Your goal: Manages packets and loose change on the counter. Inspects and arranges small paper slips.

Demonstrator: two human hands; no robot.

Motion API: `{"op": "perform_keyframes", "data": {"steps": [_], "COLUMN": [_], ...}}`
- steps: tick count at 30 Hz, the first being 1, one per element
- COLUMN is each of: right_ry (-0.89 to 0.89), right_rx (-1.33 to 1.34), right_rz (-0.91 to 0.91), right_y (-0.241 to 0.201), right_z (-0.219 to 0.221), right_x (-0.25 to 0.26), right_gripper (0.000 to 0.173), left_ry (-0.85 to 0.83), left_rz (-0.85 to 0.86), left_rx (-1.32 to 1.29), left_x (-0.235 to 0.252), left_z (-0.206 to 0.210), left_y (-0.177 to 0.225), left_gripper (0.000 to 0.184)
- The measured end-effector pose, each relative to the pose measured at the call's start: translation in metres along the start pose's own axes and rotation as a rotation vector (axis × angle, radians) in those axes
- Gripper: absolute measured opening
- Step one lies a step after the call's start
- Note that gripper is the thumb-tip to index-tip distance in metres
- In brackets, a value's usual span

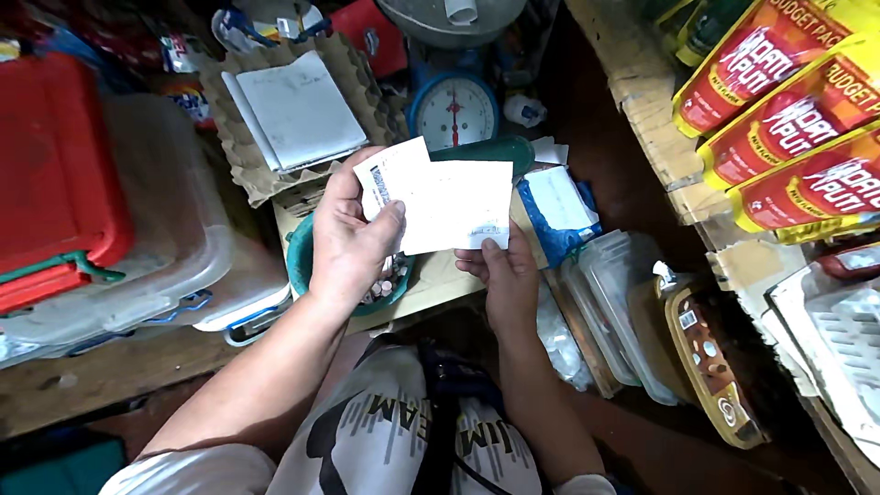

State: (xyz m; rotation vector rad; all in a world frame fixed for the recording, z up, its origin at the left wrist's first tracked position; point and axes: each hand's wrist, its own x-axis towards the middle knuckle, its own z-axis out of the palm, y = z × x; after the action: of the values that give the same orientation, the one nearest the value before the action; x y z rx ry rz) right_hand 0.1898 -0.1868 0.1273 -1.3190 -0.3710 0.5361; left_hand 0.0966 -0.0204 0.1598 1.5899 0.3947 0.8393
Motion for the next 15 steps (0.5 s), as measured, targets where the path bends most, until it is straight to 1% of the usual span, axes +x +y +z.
{"op": "perform_keyframes", "data": {"steps": [8, 15], "right_ry": [-0.010, -0.028], "right_rx": [0.068, 0.116], "right_rz": [0.090, 0.096], "right_y": [0.0017, 0.0017], "right_z": [-0.0006, 0.0006], "right_x": [0.0012, 0.0011], "right_gripper": [0.038, 0.038], "left_ry": [-0.014, -0.011], "left_rz": [0.038, 0.046], "left_rx": [0.001, 0.032], "left_x": [0.0008, 0.0007], "left_z": [-0.0008, -0.0025], "left_y": [0.0000, 0.0009], "left_gripper": [0.054, 0.053]}}
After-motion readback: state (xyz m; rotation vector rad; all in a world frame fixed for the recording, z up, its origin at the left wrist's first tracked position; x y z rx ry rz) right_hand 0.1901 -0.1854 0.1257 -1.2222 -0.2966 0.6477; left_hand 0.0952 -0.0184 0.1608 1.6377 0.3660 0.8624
